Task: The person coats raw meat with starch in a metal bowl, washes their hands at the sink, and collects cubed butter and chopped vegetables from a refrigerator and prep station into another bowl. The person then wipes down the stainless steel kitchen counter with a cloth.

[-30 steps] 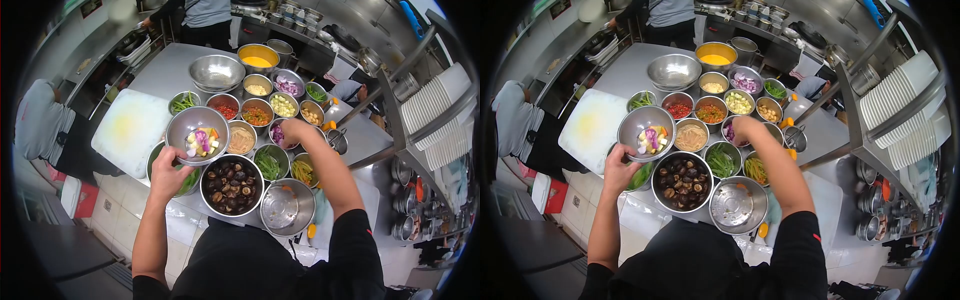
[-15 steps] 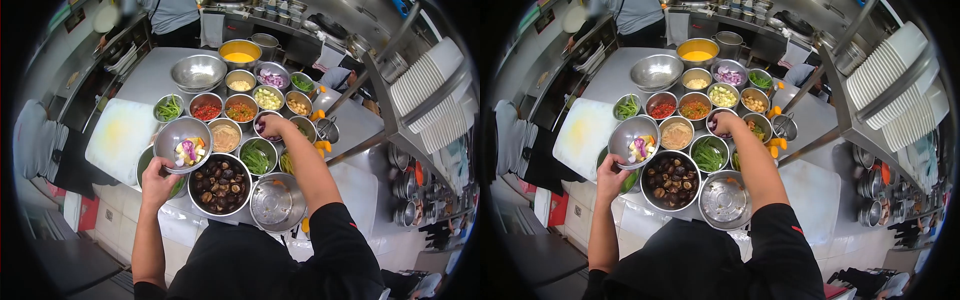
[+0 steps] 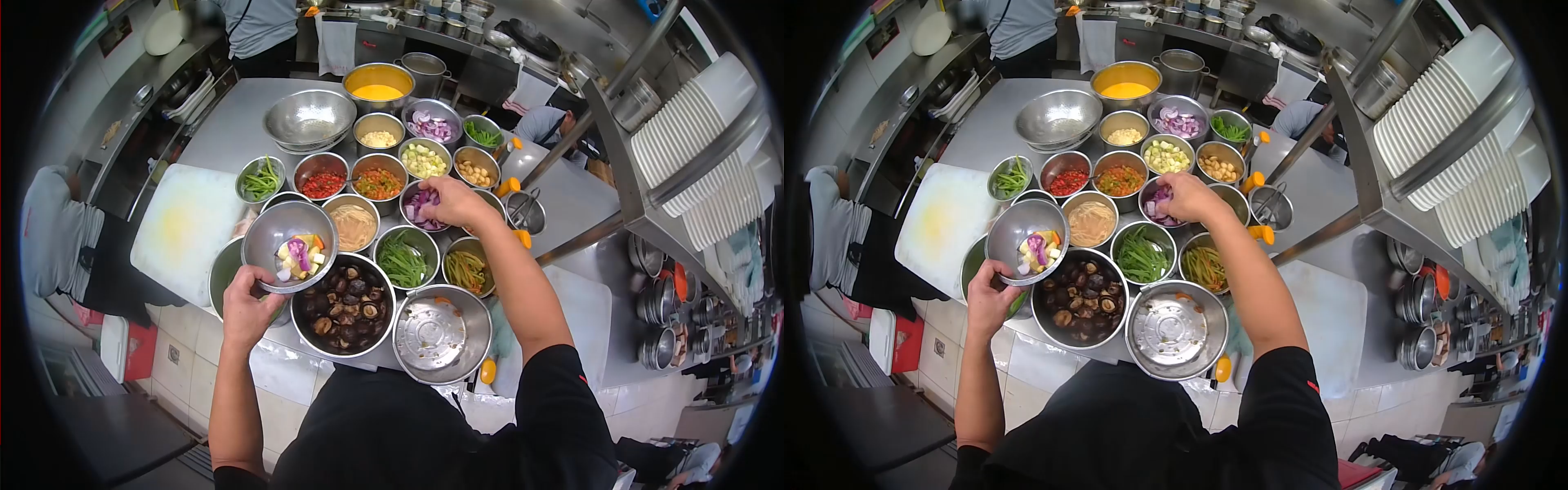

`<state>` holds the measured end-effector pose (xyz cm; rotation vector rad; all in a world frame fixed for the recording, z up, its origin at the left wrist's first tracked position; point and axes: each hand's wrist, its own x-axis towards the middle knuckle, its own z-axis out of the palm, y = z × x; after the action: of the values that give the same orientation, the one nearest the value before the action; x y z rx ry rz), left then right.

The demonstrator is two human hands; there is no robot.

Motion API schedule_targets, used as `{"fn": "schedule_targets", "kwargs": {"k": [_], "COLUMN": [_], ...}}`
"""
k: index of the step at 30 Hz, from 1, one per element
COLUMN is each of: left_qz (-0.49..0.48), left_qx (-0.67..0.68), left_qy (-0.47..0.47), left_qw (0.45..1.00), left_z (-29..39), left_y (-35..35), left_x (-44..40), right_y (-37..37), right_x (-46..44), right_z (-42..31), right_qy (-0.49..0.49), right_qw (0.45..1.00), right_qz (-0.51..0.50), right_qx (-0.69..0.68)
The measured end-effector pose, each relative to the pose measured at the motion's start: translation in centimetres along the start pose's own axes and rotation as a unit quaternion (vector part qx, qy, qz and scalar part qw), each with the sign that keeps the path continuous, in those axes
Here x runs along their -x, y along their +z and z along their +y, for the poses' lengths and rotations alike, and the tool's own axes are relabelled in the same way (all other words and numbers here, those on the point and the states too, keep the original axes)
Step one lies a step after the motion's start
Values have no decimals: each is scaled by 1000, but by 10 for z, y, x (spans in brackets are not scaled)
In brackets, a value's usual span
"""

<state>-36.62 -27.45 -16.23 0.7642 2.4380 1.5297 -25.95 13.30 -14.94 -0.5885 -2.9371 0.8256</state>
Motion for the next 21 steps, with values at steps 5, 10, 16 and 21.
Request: {"fn": "schedule_targets", "kwargs": {"k": [5,10,16,21], "left_qz": [-3,7,2,-15], "left_qx": [-20,-27,-34,-34], "left_qy": [1,-4,-11,-10], "left_qw": [1000,1000,999,999], "left_z": [10,12,13,8], "left_y": [5,6,6,11], "left_x": [-1,-2,-2,-4], "right_y": [-13,-11,21,34], "right_x": [2,-3,-26,-44], "right_z": [1,5,13,17], "right_qy": [-19,18,-1,13], "right_qw": [1000,998,987,984], "right_qz": [-1,9,-83,-147], "right_qx": [4,56,138,101]}}
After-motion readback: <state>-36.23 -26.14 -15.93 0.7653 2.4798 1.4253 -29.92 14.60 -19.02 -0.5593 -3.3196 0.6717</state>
